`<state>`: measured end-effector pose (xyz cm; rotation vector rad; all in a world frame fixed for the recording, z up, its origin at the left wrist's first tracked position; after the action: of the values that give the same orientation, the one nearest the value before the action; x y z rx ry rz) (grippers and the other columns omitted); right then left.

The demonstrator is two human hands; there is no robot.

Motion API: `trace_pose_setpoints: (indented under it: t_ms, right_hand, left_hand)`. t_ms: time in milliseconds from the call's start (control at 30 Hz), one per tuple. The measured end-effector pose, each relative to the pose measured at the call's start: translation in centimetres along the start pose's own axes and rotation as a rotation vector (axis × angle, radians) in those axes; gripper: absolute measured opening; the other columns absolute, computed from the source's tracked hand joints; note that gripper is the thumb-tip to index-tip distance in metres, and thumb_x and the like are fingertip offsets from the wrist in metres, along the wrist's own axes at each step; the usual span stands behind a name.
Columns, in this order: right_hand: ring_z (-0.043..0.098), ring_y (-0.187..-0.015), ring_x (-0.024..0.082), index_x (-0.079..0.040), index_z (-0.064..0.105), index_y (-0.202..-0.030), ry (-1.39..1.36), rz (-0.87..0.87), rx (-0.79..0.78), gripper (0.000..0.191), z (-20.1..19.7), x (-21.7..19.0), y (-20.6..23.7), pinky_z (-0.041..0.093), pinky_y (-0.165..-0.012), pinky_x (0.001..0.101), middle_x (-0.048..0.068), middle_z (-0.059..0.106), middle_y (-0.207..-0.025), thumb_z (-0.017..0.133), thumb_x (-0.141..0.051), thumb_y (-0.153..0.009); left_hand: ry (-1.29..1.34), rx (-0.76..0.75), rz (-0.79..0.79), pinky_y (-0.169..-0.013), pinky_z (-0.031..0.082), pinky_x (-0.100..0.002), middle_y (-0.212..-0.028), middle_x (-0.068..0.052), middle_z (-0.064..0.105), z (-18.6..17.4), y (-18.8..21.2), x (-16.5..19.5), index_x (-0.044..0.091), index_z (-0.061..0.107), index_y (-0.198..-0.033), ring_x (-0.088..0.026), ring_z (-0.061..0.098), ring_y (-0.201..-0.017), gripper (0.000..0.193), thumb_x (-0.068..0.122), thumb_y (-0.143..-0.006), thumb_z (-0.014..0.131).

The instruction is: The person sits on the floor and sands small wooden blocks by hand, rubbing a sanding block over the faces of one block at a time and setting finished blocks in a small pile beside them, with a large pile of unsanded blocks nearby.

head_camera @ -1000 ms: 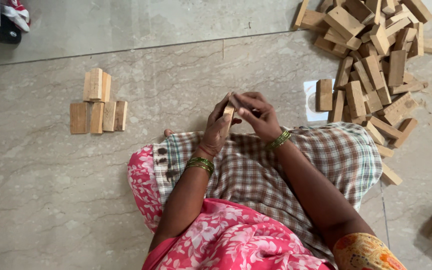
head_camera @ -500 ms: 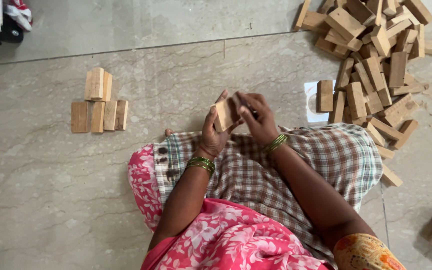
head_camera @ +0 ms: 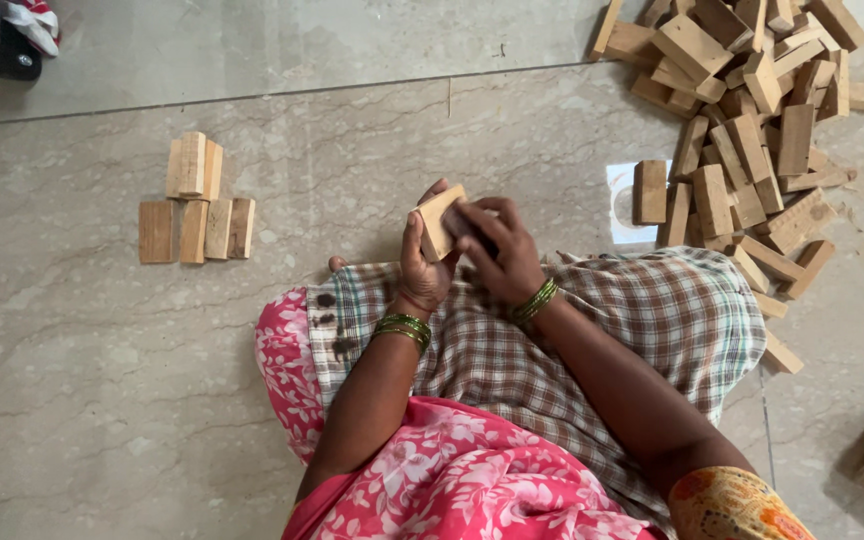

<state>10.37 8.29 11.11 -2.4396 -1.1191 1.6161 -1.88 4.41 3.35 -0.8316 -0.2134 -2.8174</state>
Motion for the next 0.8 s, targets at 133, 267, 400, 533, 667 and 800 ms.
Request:
trace_pose_setpoints:
  t_ms: [133,267,400,533,667,800]
  right_hand:
    - [0.069,-0.093,0.028,-0.008,0.060,-0.142,-0.016,-0.168,-0.119,0.049,0.9,-1.7,0.7,0.059,-0.083,0.0391,0.017,0.058,-0.131,0.069,-0.022,-0.096]
    - [0.070,-0.101,0.030,-0.009,0.063,-0.142,0.121,0.058,0.001,0.047,0.6,-0.2,0.3,0.060,-0.083,0.0390,0.017,0.060,-0.131,0.071,-0.020,-0.096]
    - [0.071,-0.104,0.028,-0.010,0.064,-0.142,0.114,0.130,0.041,0.046,0.1,0.8,0.2,0.060,-0.085,0.0375,0.016,0.060,-0.131,0.071,-0.019,-0.098]
    - [0.070,-0.098,0.026,-0.010,0.061,-0.142,-0.055,-0.112,-0.142,0.047,1.1,-1.1,1.1,0.060,-0.087,0.0371,0.015,0.058,-0.134,0.068,-0.020,-0.096]
    - [0.071,-0.093,0.027,-0.011,0.065,-0.140,0.072,0.070,-0.126,0.046,1.6,-0.2,0.9,0.059,-0.081,0.0376,0.016,0.061,-0.132,0.070,-0.021,-0.095]
    - [0.071,-0.098,0.033,-0.010,0.065,-0.144,0.191,0.129,-0.017,0.050,0.6,0.5,0.4,0.059,-0.080,0.0401,0.017,0.061,-0.128,0.070,-0.021,-0.096]
  left_hand:
    - [0.043,-0.022,-0.002,-0.108,0.052,-0.044,-0.139,-0.015,0.055,0.0,0.2,0.0,0.013,0.040,-0.156,-0.028,0.056,-0.126,0.070,0.060,-0.105,0.046]
    - [-0.012,-0.010,0.022,-0.110,0.052,-0.044,-0.144,-0.013,0.053,0.1,0.2,0.4,0.011,0.041,-0.157,-0.027,0.055,-0.131,0.073,0.060,-0.104,0.046]
    - [-0.018,0.004,0.025,-0.111,0.050,-0.045,-0.147,-0.012,0.051,0.0,0.0,0.3,0.013,0.040,-0.158,-0.026,0.054,-0.134,0.074,0.061,-0.102,0.049]
    - [0.052,0.067,0.065,-0.108,0.051,-0.049,-0.138,-0.016,0.056,-0.8,-0.1,0.4,0.014,0.041,-0.156,-0.033,0.058,-0.125,0.075,0.064,-0.100,0.049]
    - [0.052,0.072,0.169,-0.107,0.050,-0.050,-0.136,-0.018,0.059,-1.2,-0.3,1.1,0.010,0.043,-0.155,-0.035,0.060,-0.122,0.077,0.064,-0.101,0.050]
    - [0.075,0.072,0.169,-0.110,0.050,-0.050,-0.138,-0.014,0.057,-0.9,-0.3,1.1,0.010,0.042,-0.156,-0.031,0.058,-0.127,0.078,0.063,-0.100,0.051]
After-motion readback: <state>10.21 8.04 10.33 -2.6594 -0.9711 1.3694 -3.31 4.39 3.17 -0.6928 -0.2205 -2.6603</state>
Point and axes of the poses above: each hand's wrist, its own y-axis away from the middle knuckle, its own z-axis out of the palm, x = y × z, the point moved 6 cm from there along -y, towards the middle knuckle
